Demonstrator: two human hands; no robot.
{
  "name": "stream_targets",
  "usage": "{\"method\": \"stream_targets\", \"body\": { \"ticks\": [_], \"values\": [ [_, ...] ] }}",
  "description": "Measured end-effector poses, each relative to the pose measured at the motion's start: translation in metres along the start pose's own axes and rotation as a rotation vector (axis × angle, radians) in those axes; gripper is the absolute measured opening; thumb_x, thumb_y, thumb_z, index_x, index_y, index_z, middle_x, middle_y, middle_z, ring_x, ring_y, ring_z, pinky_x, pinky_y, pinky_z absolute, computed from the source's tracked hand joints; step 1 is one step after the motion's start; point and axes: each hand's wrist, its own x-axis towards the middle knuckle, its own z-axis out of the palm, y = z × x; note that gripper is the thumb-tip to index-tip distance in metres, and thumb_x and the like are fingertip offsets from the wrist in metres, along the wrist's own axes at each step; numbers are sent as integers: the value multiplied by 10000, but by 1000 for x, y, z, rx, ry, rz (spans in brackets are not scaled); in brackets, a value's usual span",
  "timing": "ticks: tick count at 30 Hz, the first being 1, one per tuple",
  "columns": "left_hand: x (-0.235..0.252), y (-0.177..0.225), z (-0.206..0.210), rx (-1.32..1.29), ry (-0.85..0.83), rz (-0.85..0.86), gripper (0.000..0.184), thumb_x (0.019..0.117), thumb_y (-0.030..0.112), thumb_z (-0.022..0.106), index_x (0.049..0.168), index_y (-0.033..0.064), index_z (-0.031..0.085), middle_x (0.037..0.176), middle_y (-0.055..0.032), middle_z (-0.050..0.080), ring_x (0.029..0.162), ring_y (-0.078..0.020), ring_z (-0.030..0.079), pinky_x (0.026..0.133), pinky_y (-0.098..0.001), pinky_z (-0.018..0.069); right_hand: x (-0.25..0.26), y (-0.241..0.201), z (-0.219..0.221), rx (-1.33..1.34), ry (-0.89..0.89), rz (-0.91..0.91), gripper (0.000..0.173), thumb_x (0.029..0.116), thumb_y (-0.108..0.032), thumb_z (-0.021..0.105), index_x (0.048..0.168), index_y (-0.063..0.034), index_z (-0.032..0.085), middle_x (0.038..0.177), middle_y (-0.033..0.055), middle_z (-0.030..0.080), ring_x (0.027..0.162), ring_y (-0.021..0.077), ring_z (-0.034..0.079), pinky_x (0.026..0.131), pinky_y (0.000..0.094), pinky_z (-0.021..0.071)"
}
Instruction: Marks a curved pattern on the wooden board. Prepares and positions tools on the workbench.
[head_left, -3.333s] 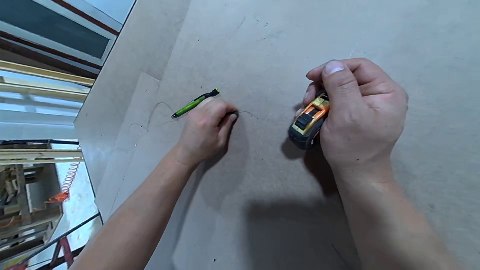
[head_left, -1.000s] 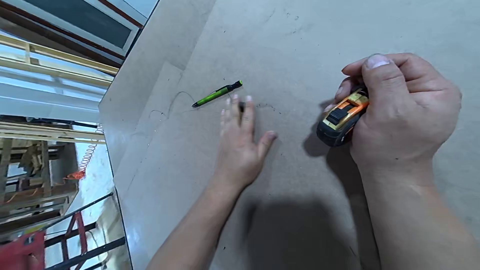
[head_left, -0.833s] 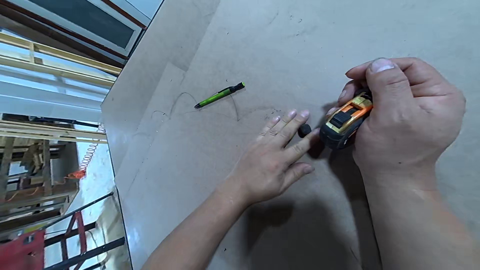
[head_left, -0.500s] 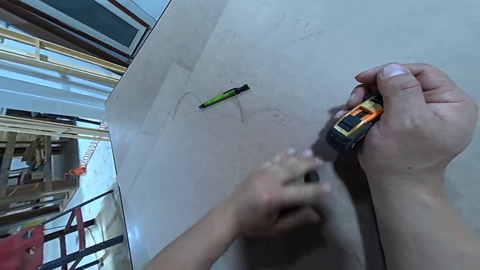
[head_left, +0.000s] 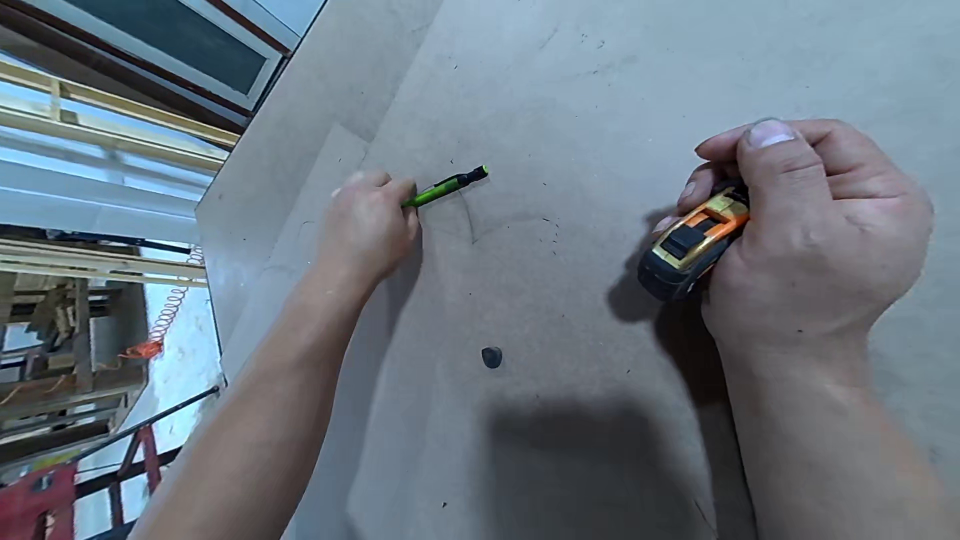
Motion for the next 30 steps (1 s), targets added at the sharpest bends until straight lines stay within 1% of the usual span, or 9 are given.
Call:
{"method": "stream_targets", "body": {
  "ticks": [3,5,7,9,11,17,23,27,30],
  "values": [
    [5,1,4,73,99,32,202,981,173,590,997,59,756,932,-166,723,897,-386,705,720,-612,541,0,-1,1,8,15,19,241,1095,-166,474,992,-85,676,748,-25,678,622,120,675,556,299,610],
    [-8,4,3,-124,272,0,203,957,190,610,946,20,720,793,-142,701,723,-312,686,637,-547,535,0,-1,0,17,14,22,245,1096,-161,472,993,-81,679,747,-18,677,619,125,675,553,305,615],
    [-28,24,4,-569,439,-60,145,939,205,650,990,71,665,763,-7,676,632,-109,643,581,-324,550,0,-1,-1,18,13,19,251,1096,-159,472,994,-76,686,756,-14,681,628,126,679,560,306,620],
    [-48,56,16,-1225,458,6,84,967,96,638,1045,108,609,811,2,673,638,-103,654,577,-268,589,-1,-1,-1,7,3,17,246,1095,-161,475,998,-83,687,772,-22,686,645,117,680,575,290,615],
    [-58,87,32,-1600,396,62,79,997,83,613,1066,120,623,839,-27,694,667,-125,677,600,-271,602,-1,-1,0,4,-3,14,242,1094,-161,474,990,-90,681,771,-29,684,644,113,678,574,284,612],
    [-60,105,36,-1616,225,203,193,1009,65,616,1171,1,697,990,-109,727,788,-160,697,690,-281,611,0,1,1,11,1,-10,246,1099,-154,464,985,-83,670,764,-25,677,648,115,678,583,283,610],
    [-59,109,36,-1616,261,114,173,987,29,630,1160,36,637,983,-117,713,762,-165,704,656,-276,615,-1,0,1,-4,3,-3,250,1096,-150,471,980,-84,682,758,-25,678,639,104,668,566,259,590],
    [-60,113,34,-1563,279,22,100,973,43,664,1072,47,662,889,-109,742,717,-167,719,618,-268,609,-1,1,1,-7,-1,-3,250,1096,-155,473,985,-79,683,762,-17,678,642,114,670,567,271,592],
    [-60,112,35,-1592,281,37,101,978,45,660,1079,36,665,883,-116,740,710,-166,718,623,-270,614,-1,0,1,-12,-2,-3,249,1096,-154,474,981,-81,682,759,-19,676,640,112,668,562,267,590]
  ]
}}
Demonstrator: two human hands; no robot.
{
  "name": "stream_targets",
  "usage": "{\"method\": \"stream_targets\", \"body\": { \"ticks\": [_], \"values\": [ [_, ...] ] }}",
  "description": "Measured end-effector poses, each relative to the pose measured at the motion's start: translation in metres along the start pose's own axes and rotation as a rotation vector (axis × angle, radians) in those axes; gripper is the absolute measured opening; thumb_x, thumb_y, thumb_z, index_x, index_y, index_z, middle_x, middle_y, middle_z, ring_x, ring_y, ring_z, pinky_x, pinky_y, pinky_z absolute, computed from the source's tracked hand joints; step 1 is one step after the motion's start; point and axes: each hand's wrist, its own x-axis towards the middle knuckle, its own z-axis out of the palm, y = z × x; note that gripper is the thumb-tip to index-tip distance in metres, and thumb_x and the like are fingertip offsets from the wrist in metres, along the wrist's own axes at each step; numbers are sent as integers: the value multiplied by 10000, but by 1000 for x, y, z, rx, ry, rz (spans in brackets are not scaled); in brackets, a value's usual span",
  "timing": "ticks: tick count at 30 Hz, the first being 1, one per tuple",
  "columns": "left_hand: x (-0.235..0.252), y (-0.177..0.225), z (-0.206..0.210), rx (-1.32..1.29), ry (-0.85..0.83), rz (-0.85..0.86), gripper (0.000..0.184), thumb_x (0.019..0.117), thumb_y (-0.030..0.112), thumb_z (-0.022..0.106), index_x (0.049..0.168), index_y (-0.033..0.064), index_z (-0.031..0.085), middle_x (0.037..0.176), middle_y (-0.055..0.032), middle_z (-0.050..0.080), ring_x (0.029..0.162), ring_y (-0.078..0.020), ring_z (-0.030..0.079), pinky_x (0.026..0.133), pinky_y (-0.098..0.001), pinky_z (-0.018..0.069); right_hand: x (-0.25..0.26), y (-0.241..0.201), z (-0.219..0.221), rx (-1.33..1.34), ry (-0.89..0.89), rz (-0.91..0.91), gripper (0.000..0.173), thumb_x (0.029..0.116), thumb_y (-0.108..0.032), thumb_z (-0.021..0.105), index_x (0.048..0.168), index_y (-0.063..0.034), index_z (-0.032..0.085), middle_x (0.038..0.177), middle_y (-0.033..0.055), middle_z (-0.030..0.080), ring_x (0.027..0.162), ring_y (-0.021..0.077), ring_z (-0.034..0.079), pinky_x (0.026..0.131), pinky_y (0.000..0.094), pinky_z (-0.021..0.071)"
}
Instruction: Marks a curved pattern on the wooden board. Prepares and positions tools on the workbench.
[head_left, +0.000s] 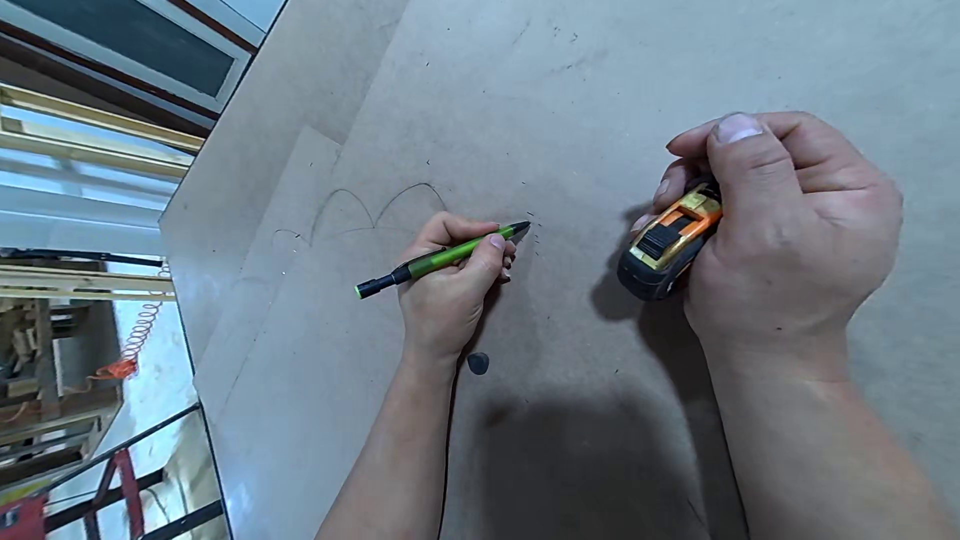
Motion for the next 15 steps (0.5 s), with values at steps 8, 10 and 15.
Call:
{"method": "stream_targets", "body": {
  "ticks": [8,10,15],
  "values": [
    [12,28,-27,-216,97,186,348,1112,197,339,995,94,650,1133,-109,707,1124,-274,664,1031,-467,529,1,-1,0,22,7,11,250,1097,-161,470,982,-80,677,748,-16,677,628,127,677,558,301,612],
    [13,54,-35,-218,150,238,379,1131,289,277,977,165,600,768,39,567,661,-114,560,632,-285,521,0,-1,-1,19,7,11,252,1097,-157,472,982,-78,682,749,-20,676,636,112,670,562,276,596],
    [4,78,-44,-460,-98,216,731,886,830,280,705,158,501,610,23,415,543,-142,441,547,-324,467,0,-2,0,25,6,18,251,1098,-164,471,986,-77,678,752,-15,683,638,122,683,567,294,614]
  ]
}}
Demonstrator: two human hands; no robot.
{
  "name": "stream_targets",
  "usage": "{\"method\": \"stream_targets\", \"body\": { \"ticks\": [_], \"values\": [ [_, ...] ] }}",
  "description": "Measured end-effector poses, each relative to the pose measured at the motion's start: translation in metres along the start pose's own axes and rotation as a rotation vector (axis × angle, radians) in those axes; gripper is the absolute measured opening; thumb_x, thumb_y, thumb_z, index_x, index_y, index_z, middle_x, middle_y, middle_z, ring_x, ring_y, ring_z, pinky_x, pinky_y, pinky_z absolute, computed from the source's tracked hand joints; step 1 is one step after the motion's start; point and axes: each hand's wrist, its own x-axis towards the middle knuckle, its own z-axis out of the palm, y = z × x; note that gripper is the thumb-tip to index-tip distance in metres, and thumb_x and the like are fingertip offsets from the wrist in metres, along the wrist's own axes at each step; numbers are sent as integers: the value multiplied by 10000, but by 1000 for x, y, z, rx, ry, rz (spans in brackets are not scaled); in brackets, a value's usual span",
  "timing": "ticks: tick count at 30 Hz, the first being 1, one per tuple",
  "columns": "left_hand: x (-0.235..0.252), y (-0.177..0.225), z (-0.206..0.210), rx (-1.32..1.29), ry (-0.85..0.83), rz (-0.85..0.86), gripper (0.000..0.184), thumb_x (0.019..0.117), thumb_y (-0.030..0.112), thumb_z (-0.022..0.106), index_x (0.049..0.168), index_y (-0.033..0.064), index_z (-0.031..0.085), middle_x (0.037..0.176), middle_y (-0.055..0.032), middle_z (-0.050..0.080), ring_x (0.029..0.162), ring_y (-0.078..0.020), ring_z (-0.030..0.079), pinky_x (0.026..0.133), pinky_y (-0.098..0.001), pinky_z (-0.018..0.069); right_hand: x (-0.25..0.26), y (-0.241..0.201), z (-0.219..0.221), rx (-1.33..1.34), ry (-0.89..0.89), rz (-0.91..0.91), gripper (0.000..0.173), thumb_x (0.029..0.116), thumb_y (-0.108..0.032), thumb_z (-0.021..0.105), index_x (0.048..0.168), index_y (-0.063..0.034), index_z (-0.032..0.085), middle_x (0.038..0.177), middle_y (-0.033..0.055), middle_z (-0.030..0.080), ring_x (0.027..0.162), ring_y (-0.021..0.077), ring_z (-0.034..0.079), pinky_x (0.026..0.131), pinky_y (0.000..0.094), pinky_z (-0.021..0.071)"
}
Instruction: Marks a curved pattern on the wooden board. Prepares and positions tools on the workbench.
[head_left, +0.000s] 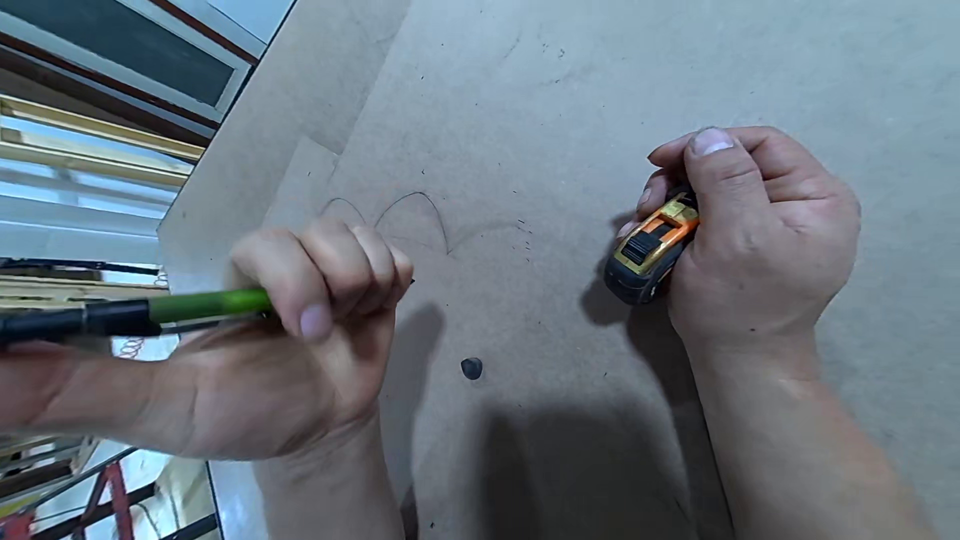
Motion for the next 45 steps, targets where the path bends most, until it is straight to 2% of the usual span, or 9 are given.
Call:
{"method": "stream_targets", "body": {
  "ticks": [3,7,12,16,19,21,23,26,45],
  "values": [
    [-10,0,2,-44,-30,17,668,873,779,407,614,168,474,572,31,413,537,-139,458,582,-344,491,0,0,-1,-23,-4,9,255,1099,-173,472,992,-82,684,752,-16,682,636,126,684,566,300,616],
    [-11,-1,8,-97,12,18,650,877,755,417,641,153,488,597,19,423,563,-156,466,606,-362,499,0,0,0,-20,-7,5,250,1096,-175,480,988,-84,686,756,-21,678,642,119,676,573,293,608],
    [-7,-10,7,-21,-60,54,542,865,644,620,639,162,517,670,29,479,610,-138,493,598,-301,479,0,0,-1,-21,-2,9,252,1095,-177,480,989,-83,689,750,-14,681,632,126,680,565,301,613],
    [-8,-33,-4,317,-90,9,780,1048,659,111,685,172,601,944,-5,659,926,-183,634,847,-361,549,-1,0,0,-7,-5,9,256,1096,-169,474,987,-73,686,736,-7,670,614,138,675,545,316,616],
    [-17,-69,-17,250,18,-199,953,1009,699,9,989,87,739,776,-32,689,624,-117,621,562,-279,546,0,0,-1,-19,-7,3,258,1098,-170,472,990,-74,686,741,-7,674,620,134,675,549,305,611],
    [-21,-79,-18,204,53,-243,863,1065,615,85,1150,42,724,743,-75,711,584,-140,664,544,-296,586,0,0,-1,-31,-7,-1,254,1099,-171,477,984,-80,685,745,-16,676,632,116,670,555,279,595],
    [-22,-82,-22,241,-14,-204,535,1134,379,318,1221,-6,678,903,-134,749,760,-202,733,715,-357,640,0,0,-2,-30,-5,-1,255,1097,-164,480,982,-76,690,745,-14,676,639,114,668,556,270,587],
    [-20,-85,-14,341,11,-149,212,1030,130,626,1134,-34,712,865,-130,725,702,-174,692,641,-301,614,0,0,-1,-32,-6,-8,248,1095,-162,483,981,-80,688,744,-19,675,633,111,664,553,270,586],
    [-20,-84,-7,444,-20,-206,120,947,-3,697,1064,19,683,913,-121,752,751,-176,734,647,-271,622,-1,1,0,-34,-16,-4,259,1097,-159,463,976,-90,681,742,-30,668,613,112,662,538,282,596]
  ]
}}
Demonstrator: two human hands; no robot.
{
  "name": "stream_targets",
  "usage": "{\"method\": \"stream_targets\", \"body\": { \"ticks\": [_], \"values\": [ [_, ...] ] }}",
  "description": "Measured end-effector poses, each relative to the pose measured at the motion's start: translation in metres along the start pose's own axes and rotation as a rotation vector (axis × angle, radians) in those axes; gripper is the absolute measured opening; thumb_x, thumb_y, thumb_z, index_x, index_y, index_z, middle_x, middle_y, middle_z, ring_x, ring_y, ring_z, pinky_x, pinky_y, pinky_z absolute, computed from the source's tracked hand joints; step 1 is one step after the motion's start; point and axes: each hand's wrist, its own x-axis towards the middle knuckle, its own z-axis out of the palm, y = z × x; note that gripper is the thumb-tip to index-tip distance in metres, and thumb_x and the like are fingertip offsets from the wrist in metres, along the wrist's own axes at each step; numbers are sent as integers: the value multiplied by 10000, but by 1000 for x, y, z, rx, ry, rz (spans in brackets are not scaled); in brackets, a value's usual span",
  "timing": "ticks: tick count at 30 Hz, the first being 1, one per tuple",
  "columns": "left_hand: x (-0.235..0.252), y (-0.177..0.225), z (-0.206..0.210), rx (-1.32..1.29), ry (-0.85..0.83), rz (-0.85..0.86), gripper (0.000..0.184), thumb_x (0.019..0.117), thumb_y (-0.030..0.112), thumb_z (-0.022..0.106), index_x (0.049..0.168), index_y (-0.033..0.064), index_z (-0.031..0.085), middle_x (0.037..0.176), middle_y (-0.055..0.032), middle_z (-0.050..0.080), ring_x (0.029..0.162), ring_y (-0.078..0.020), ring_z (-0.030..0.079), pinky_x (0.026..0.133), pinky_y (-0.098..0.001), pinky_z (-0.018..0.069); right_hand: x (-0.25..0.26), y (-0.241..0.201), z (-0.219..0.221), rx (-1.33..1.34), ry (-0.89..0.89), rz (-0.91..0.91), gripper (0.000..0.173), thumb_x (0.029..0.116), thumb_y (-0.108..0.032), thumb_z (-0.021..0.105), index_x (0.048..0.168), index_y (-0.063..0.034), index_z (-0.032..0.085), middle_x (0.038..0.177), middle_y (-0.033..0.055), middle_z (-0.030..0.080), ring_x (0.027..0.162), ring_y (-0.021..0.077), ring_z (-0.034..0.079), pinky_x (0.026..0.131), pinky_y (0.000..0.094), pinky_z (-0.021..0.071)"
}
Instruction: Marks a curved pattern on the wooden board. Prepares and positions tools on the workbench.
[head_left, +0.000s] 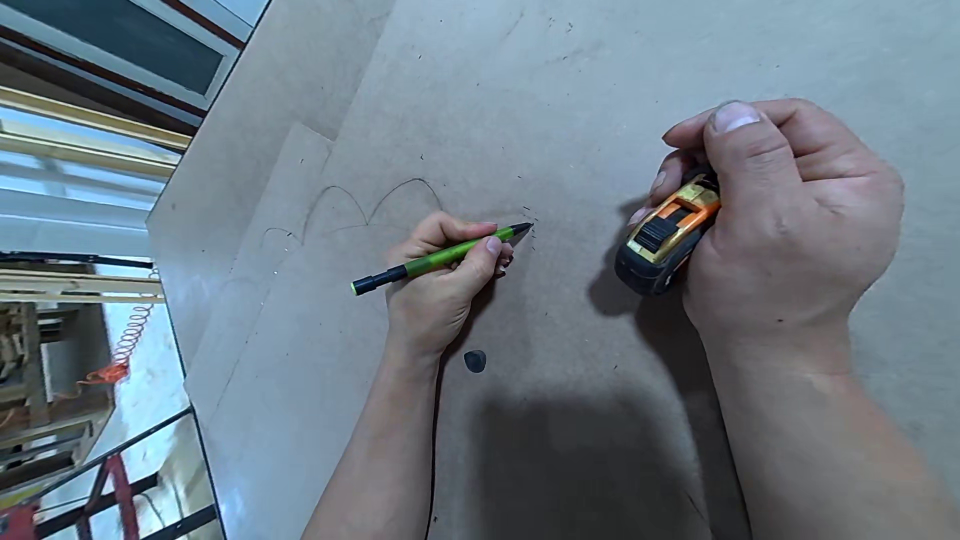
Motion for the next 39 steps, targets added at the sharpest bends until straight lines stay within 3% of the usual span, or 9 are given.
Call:
{"method": "stream_targets", "body": {
  "ticks": [12,15,20,25,31,34,39],
  "values": [
    [1,1,-2,10,-38,-3,118,948,-6,693,1062,23,683,918,-108,754,762,-166,739,648,-264,625,0,1,0,9,0,-12,249,1096,-151,470,981,-81,680,742,-26,670,617,116,665,540,282,596],
    [6,-4,-2,-38,-29,47,110,925,-38,700,1030,-23,668,882,-147,752,740,-199,744,648,-312,643,1,2,0,9,-2,-18,244,1096,-151,474,980,-85,678,750,-25,673,626,114,665,541,275,591],
    [0,3,2,30,4,1,104,955,6,691,1058,23,680,907,-100,752,749,-155,732,642,-252,617,0,2,0,5,-2,-14,248,1097,-157,474,978,-86,680,755,-26,673,630,110,665,548,269,589],
    [6,-3,3,-34,33,43,95,934,-42,688,1018,-32,643,863,-154,752,731,-206,746,647,-313,645,0,2,0,-3,-4,-14,249,1097,-160,469,984,-85,678,755,-22,675,626,123,671,547,298,605],
    [5,-2,7,-27,117,14,68,949,-31,671,1009,-22,641,852,-156,752,727,-221,749,666,-339,654,1,2,0,-3,-6,-14,247,1097,-159,466,987,-91,676,761,-26,671,634,123,670,554,295,605],
    [-2,4,10,30,148,-45,82,982,29,669,1063,30,655,900,-113,761,755,-188,753,674,-296,643,0,2,1,2,-3,-16,252,1096,-160,464,981,-92,677,757,-28,672,629,120,668,553,295,602],
    [-4,6,13,55,196,-60,72,989,47,666,1060,38,660,896,-109,765,754,-189,759,668,-294,647,0,2,0,3,0,-20,249,1096,-157,466,978,-90,675,751,-26,673,623,122,671,555,296,608]
  ]
}}
